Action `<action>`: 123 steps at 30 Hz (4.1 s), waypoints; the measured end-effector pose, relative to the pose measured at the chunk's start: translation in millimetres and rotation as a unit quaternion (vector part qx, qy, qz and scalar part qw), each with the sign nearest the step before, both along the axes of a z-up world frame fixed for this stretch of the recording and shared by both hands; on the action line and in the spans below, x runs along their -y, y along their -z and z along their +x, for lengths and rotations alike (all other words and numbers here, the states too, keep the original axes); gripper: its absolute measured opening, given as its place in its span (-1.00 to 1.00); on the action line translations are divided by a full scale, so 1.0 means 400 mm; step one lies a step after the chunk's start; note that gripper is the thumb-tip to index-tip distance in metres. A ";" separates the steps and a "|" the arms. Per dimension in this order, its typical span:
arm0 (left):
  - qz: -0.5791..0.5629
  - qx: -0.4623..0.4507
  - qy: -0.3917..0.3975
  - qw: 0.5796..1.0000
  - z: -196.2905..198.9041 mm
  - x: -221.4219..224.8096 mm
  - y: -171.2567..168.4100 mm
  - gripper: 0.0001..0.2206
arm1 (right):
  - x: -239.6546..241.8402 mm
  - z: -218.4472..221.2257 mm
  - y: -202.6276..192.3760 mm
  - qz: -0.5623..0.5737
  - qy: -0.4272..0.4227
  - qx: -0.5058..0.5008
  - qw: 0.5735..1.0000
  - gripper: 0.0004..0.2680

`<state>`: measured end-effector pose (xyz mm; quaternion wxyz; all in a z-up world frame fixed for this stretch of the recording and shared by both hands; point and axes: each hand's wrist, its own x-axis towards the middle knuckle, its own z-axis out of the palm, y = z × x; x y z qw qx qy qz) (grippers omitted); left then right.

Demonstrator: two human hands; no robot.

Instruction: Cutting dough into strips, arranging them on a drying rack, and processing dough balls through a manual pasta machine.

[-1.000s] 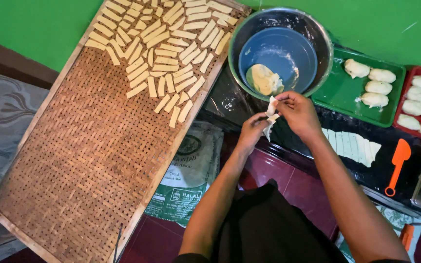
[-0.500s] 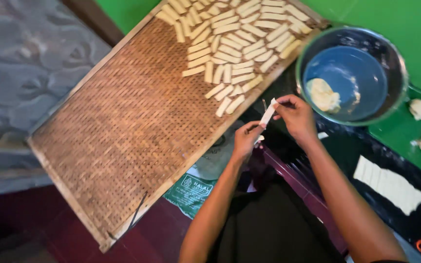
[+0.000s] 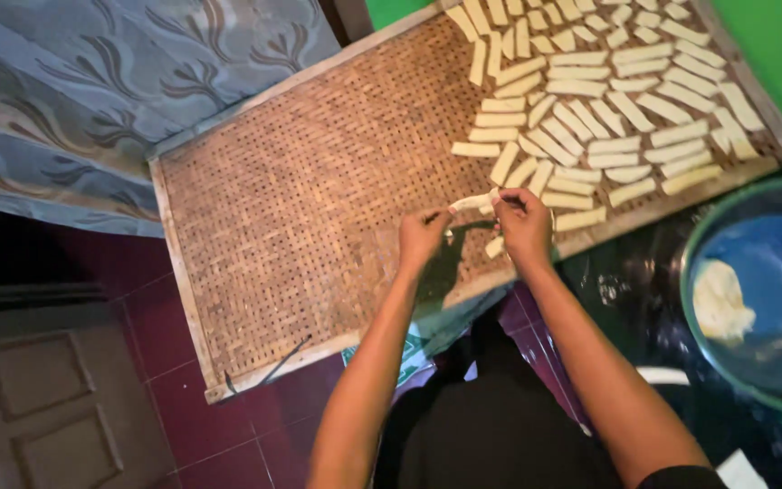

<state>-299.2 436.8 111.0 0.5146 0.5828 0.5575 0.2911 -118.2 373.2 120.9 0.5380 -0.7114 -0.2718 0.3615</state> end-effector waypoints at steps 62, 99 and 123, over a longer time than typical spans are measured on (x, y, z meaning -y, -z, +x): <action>-0.214 0.263 -0.235 0.911 0.135 -0.116 0.076 -0.75 | -0.085 -0.004 -0.039 -0.043 -0.041 -0.080 0.995 -0.88; 0.186 -0.151 -0.055 0.969 0.138 -0.147 0.008 -0.85 | -0.070 0.112 0.030 0.038 -0.080 0.425 0.901 -0.92; 0.156 0.001 0.224 0.962 0.165 0.486 0.035 -0.94 | 0.931 0.220 0.202 -0.275 0.299 0.380 0.831 -0.79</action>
